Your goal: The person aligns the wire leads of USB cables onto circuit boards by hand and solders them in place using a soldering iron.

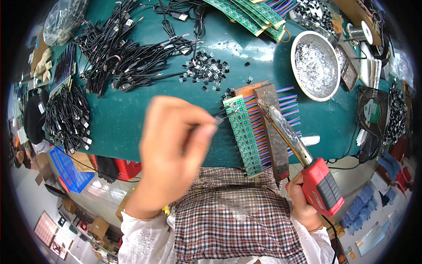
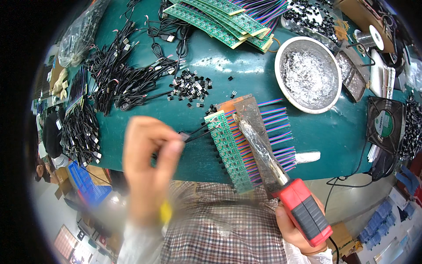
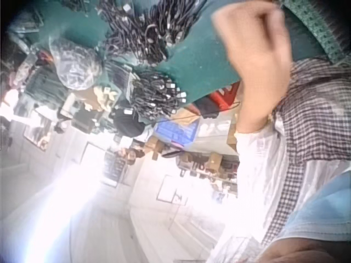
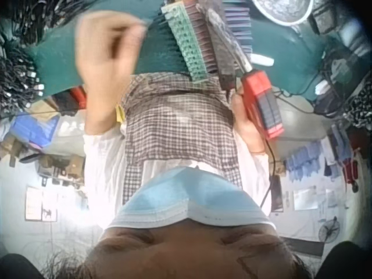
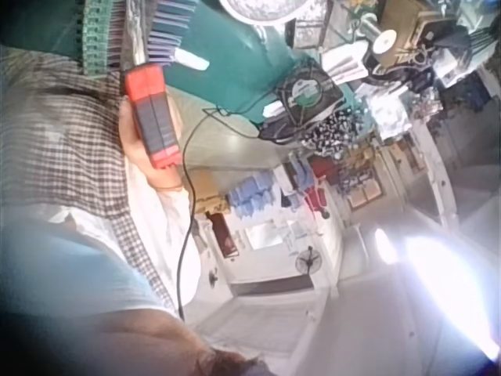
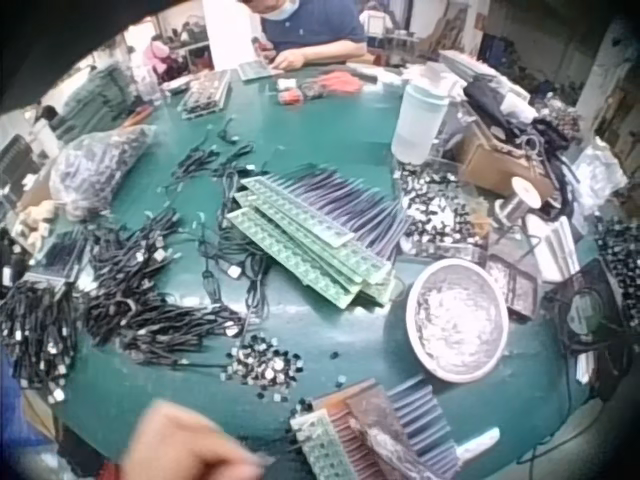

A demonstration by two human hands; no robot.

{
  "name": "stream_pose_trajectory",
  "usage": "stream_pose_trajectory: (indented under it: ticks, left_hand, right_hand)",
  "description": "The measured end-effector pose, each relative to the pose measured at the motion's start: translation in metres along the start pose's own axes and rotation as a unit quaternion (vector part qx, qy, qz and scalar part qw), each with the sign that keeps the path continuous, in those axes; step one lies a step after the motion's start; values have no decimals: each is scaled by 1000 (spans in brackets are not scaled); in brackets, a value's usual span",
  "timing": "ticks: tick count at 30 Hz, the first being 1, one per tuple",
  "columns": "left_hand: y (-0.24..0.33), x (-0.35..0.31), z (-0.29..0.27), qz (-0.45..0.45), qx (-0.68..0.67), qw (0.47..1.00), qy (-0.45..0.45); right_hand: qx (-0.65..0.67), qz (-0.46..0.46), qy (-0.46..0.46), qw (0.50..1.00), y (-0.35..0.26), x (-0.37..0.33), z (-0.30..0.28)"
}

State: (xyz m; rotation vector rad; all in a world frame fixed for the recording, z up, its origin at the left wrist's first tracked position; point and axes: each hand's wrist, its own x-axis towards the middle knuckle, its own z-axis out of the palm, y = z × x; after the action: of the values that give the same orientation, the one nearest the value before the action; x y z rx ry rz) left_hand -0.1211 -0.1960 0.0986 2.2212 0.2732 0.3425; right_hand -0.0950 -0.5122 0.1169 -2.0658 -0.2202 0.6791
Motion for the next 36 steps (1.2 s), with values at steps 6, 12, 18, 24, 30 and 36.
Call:
stream_pose_trajectory:
  ticks: [6, 12, 18, 24, 30, 36]
  left_hand:
    - [16, -9, 29, -151, -181, 963, -134]
    - [19, -6, 26, -178, -236, 935, -197]
    - [15, -15, 34, -96, -226, 951, -187]
    - [30, -19, 30, -79, -133, 975, -161]
    - [24, -17, 36, -16, -5, 997, -74]
    - [7, -8, 47, -92, 29, 995, -29]
  right_hand:
    - [-76, -102, 14, 992, -12, 27, 7]
    - [65, -156, 41, 985, -20, 64, 36]
    - [110, -109, -13, 988, -25, 74, 49]
    - [-35, -212, 12, 976, -40, 81, 42]
    - [30, -182, 48, 982, -28, 71, 48]
    - [-173, -169, 48, 969, -15, 40, 15]
